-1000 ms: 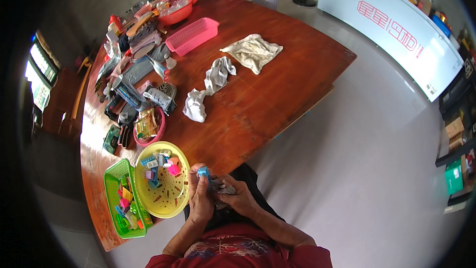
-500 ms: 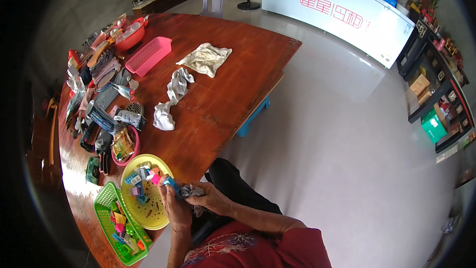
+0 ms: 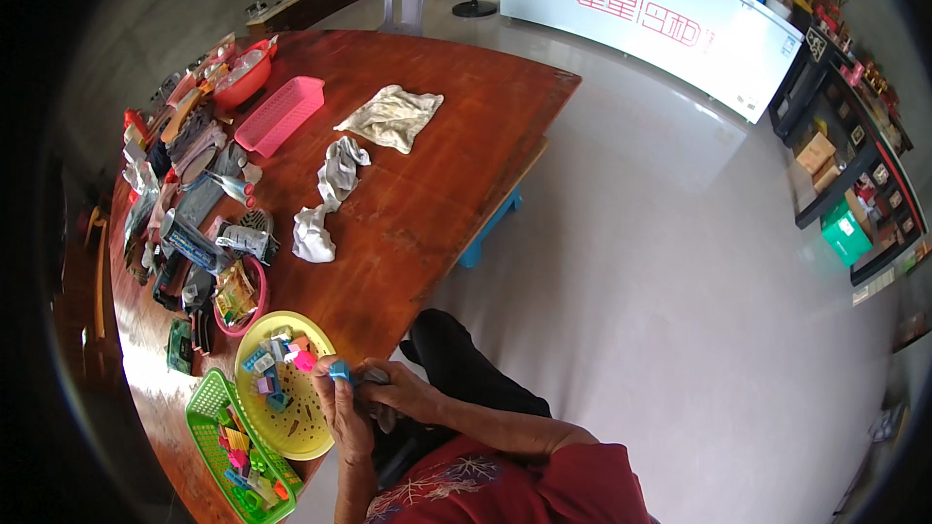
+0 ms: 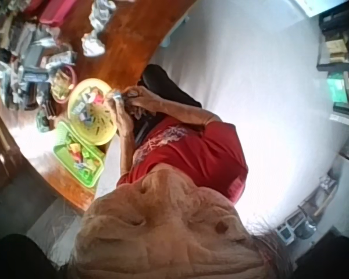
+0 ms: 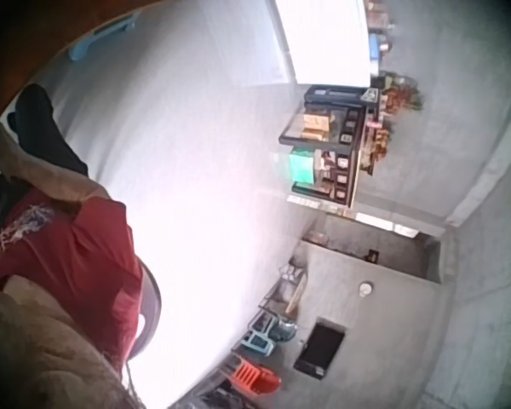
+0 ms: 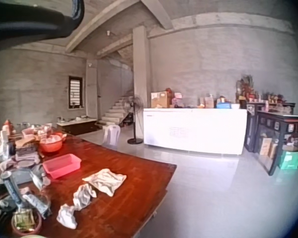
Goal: The person sits at a wooden table and wipes small, colorful plastic building blocks with a grey cloth. They pick up individual blocks from a yellow colander, wipe them thoroughly, and place them into a green basket. The process is repetitive, handling one block at a time.
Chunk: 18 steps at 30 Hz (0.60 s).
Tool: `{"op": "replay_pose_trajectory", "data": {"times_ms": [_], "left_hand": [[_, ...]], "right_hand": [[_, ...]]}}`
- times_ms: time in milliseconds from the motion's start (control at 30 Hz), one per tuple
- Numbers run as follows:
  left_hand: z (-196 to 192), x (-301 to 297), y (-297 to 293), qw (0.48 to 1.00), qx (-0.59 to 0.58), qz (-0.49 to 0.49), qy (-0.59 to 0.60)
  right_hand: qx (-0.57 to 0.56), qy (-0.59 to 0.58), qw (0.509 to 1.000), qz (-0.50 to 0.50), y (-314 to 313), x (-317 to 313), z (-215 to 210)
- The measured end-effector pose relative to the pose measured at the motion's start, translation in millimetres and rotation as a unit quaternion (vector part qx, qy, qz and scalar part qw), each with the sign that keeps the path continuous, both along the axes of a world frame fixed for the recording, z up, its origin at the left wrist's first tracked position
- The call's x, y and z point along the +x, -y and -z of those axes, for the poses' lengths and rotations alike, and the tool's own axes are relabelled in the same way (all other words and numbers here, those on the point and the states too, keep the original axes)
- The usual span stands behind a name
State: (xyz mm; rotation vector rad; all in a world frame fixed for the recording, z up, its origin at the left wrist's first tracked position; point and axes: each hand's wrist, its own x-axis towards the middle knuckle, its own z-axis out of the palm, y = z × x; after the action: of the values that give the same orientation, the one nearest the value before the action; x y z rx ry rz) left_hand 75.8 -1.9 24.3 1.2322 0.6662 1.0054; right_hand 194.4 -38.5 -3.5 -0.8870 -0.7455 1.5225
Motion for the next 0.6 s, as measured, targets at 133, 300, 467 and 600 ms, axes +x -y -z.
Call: {"op": "replay_pose_trajectory", "data": {"times_ms": [133,300,467,600], "left_hand": [[0.0,2.6,-0.2,0.997,0.047,0.018,-0.056],[6.5,9.9,-5.5,0.994,0.028,-0.083,-0.071],[2.1,16.6,-4.4,0.996,-0.018,-0.088,-0.012],[-1.3,12.6,-7.7,0.996,-0.024,-0.086,-0.003]], "right_hand": [[-0.008,0.096,0.995,0.019,0.7,2.5,-5.1],[0.092,0.250,0.932,0.244,-5.2,-18.1,7.4],[0.067,0.116,0.964,0.229,-2.0,-21.6,19.9],[0.124,0.176,0.957,0.195,7.6,-26.0,6.6]]}}
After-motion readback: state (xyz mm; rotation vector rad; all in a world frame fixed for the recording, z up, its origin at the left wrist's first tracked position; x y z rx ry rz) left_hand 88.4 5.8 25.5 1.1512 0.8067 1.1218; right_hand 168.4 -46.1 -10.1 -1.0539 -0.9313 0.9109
